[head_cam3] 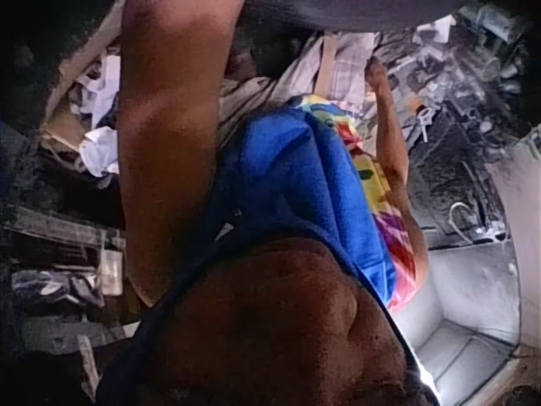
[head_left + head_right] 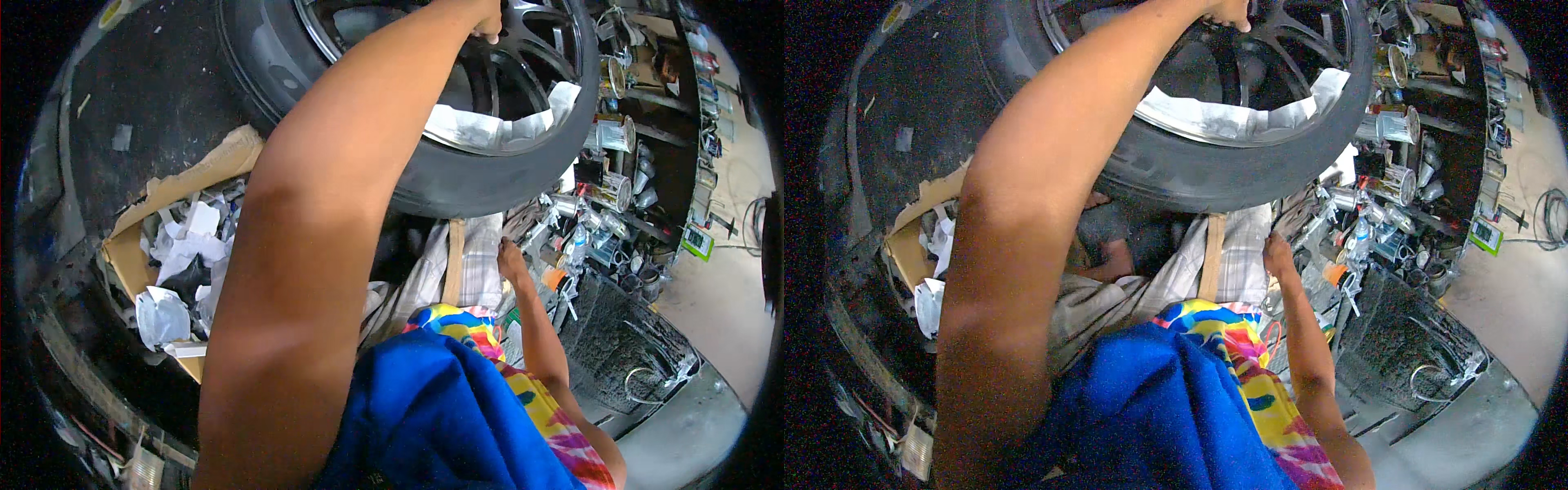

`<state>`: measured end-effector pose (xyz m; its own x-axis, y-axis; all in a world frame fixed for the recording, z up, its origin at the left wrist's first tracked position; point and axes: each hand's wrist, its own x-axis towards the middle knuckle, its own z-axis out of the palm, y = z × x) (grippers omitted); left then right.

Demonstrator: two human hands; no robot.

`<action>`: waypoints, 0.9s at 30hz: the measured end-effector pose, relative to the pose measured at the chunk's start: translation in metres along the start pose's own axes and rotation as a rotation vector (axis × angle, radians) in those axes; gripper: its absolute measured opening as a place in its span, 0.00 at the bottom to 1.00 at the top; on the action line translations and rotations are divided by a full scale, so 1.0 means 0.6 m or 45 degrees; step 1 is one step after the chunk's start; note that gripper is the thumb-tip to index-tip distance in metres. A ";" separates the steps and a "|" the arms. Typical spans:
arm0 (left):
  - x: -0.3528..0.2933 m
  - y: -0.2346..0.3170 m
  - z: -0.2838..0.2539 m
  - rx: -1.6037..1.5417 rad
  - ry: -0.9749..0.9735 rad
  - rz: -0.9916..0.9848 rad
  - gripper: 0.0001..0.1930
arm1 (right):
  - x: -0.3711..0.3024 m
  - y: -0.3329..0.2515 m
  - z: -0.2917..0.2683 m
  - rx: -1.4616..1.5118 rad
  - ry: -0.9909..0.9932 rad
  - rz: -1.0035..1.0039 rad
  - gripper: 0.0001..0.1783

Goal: Painting car wheel rims using a spray gun and masking tape.

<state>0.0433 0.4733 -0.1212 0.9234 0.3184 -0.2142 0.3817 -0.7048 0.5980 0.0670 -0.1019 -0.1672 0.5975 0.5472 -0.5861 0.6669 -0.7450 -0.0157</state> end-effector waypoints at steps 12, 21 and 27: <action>0.010 0.052 0.054 -0.320 0.228 0.159 0.21 | -0.012 0.006 0.011 0.036 0.101 0.002 0.14; -0.004 0.065 0.084 -0.262 0.460 0.289 0.22 | -0.026 -0.013 0.013 -0.013 0.203 -0.055 0.13; -0.055 0.086 0.052 -0.255 0.418 0.483 0.22 | -0.029 -0.044 0.012 0.097 0.270 0.031 0.16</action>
<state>0.0339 0.4069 -0.1075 0.9219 0.2688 0.2791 -0.0211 -0.6842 0.7289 0.0361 -0.0942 -0.1624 0.6988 0.5905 -0.4037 0.6202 -0.7814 -0.0695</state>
